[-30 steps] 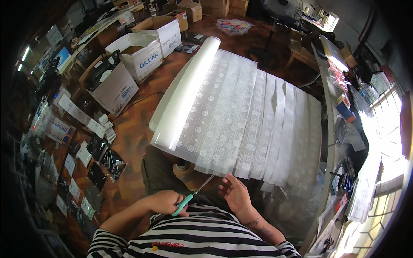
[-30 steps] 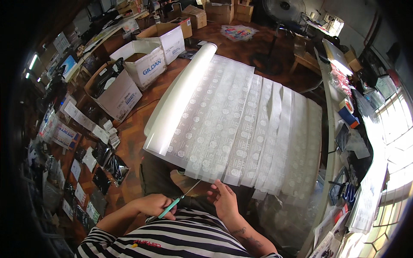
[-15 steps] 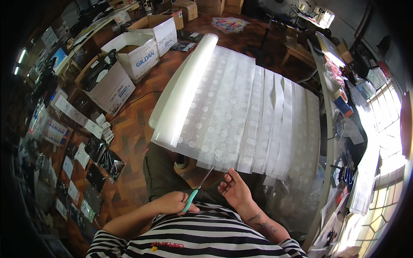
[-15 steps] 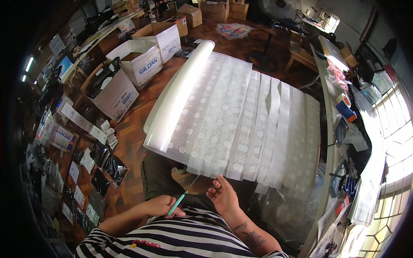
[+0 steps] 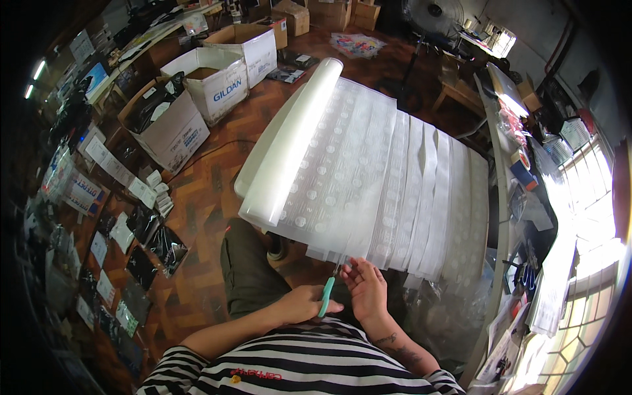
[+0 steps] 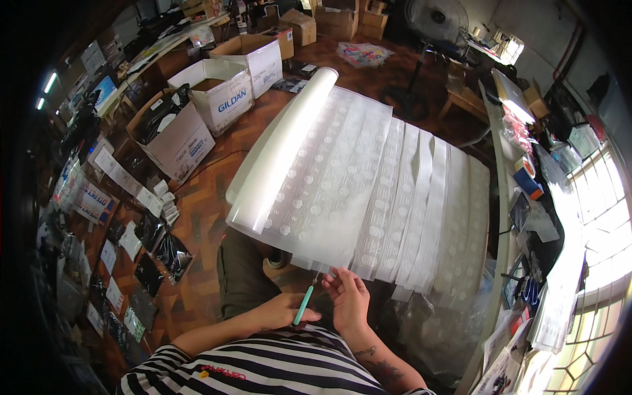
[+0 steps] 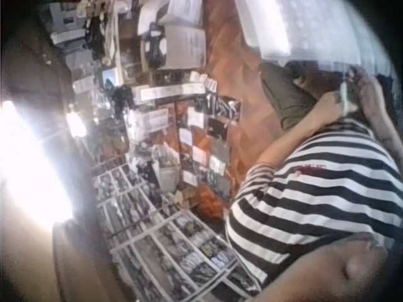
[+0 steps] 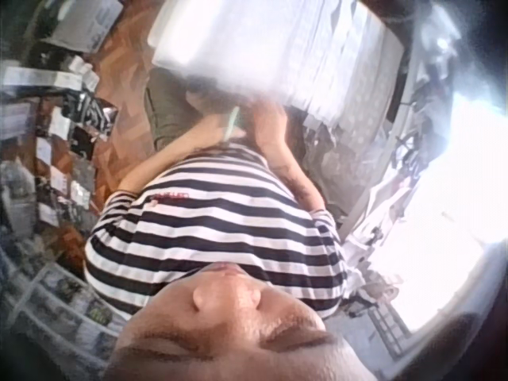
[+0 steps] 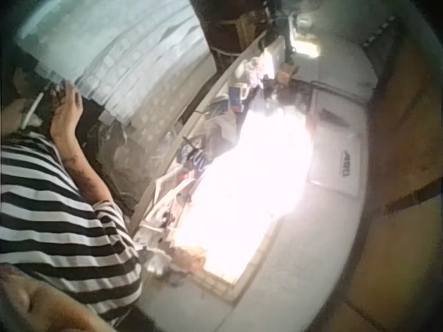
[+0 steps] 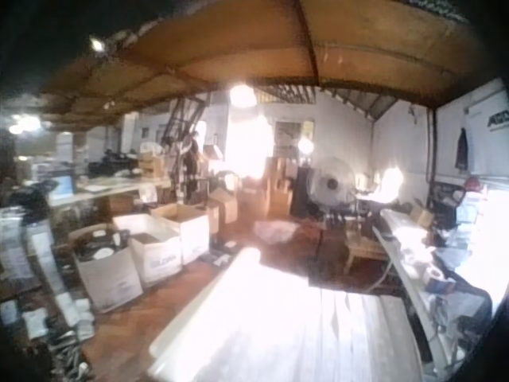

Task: The person uses green-handled scissors to cut a roll of white patterned material into strips. They repeatedly unroll the material, cut a section, and set the cut piece aside on a table in a workshop environment.

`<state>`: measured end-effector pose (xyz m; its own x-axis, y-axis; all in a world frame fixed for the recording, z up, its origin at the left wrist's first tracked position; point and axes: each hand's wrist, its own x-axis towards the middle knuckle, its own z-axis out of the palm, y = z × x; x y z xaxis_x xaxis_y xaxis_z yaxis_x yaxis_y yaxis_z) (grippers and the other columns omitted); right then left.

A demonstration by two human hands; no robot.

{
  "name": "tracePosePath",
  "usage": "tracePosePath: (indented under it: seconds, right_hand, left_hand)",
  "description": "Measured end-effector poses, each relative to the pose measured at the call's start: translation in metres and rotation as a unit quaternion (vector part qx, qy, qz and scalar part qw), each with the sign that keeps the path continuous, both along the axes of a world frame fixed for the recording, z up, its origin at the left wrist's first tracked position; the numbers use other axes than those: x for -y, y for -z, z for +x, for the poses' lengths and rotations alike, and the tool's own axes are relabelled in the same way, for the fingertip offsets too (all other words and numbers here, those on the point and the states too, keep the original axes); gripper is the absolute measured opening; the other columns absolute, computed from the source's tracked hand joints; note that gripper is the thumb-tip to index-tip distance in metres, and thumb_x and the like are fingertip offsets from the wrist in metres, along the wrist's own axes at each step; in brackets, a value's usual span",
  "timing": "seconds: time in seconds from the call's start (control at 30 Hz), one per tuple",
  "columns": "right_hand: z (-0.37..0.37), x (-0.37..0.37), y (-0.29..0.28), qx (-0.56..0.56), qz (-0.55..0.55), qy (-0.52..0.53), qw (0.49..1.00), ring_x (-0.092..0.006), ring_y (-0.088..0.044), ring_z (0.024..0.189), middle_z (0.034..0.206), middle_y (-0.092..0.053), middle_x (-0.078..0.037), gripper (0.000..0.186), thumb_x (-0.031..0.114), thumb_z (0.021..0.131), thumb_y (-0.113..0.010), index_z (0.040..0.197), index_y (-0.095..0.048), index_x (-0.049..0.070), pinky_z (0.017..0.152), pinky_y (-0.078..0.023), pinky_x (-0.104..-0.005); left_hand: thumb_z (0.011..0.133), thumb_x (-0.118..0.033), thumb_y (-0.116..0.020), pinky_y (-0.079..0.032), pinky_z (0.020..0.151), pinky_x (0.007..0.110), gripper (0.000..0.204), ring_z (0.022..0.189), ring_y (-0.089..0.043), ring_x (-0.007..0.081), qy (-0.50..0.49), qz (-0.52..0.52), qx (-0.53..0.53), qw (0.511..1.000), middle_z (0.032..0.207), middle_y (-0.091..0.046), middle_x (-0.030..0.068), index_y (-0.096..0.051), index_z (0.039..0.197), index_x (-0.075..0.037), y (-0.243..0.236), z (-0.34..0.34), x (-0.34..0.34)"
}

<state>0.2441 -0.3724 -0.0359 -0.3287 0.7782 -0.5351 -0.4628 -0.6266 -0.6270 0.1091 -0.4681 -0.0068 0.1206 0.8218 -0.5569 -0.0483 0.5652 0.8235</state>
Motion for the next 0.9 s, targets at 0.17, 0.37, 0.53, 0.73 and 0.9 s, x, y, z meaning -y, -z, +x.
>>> tracePosePath:
  seconds: [0.17,0.37,0.53,0.73,0.9]
  right_hand:
    - [0.0,0.002,0.009,-0.009,0.002,0.003,1.0,-0.0251,-0.061,0.09,0.1,-0.06,-0.014,0.02,0.015,0.089,-0.059,0.098,-0.051,0.0,0.079,-0.053,-0.0364]
    - [-0.012,-0.002,0.007,-0.042,-0.035,-0.016,0.998,-0.0264,-0.063,0.092,0.091,-0.058,-0.01,0.022,0.02,0.088,-0.062,0.094,-0.051,0.001,0.078,-0.054,-0.0361]
    - [-0.026,-0.011,0.005,0.005,-0.04,-0.017,0.999,-0.0261,-0.066,0.084,0.076,-0.056,-0.004,0.016,0.017,0.088,-0.062,0.084,-0.053,0.003,0.072,-0.056,-0.0339]
    - [-0.026,-0.014,0.004,0.025,-0.061,-0.013,0.998,-0.0257,-0.067,0.083,0.074,-0.057,-0.004,0.013,0.012,0.087,-0.063,0.082,-0.054,0.003,0.07,-0.056,-0.0327]
    - [-0.02,-0.015,0.011,0.007,-0.075,-0.022,0.997,-0.0252,-0.067,0.083,0.079,-0.061,-0.009,0.014,0.011,0.087,-0.063,0.084,-0.054,0.002,0.07,-0.056,-0.0322]
  left_hand:
    - [0.084,-0.024,-0.064,-0.041,0.06,0.025,0.026,0.061,-0.055,0.0128,0.002,-0.013,0.026,1.0,0.065,-0.057,0.005,-0.06,0.09,0.001,0.004,0.003,-0.01]
    - [0.086,-0.018,-0.063,-0.043,0.057,0.025,0.019,0.058,-0.056,0.013,0.016,-0.004,0.018,1.0,0.065,-0.058,0.0045,-0.06,0.091,0.0,0.017,0.005,-0.008]
    - [0.087,-0.019,-0.062,-0.044,0.055,0.027,0.017,0.057,-0.058,0.0131,-0.006,0.025,0.023,0.999,0.066,-0.059,0.0041,-0.061,0.091,-0.002,0.031,0.012,-0.003]
    - [0.085,-0.015,-0.062,-0.044,0.054,0.028,0.014,0.057,-0.059,0.0137,-0.037,0.032,0.058,0.997,0.064,-0.061,0.0059,-0.061,0.09,-0.002,0.019,0.011,-0.015]
    - [0.081,-0.017,-0.06,-0.04,0.05,0.024,0.02,0.055,-0.058,0.0132,-0.003,-0.04,0.024,0.999,0.061,-0.06,0.0074,-0.061,0.089,0.001,0.019,0.001,-0.031]
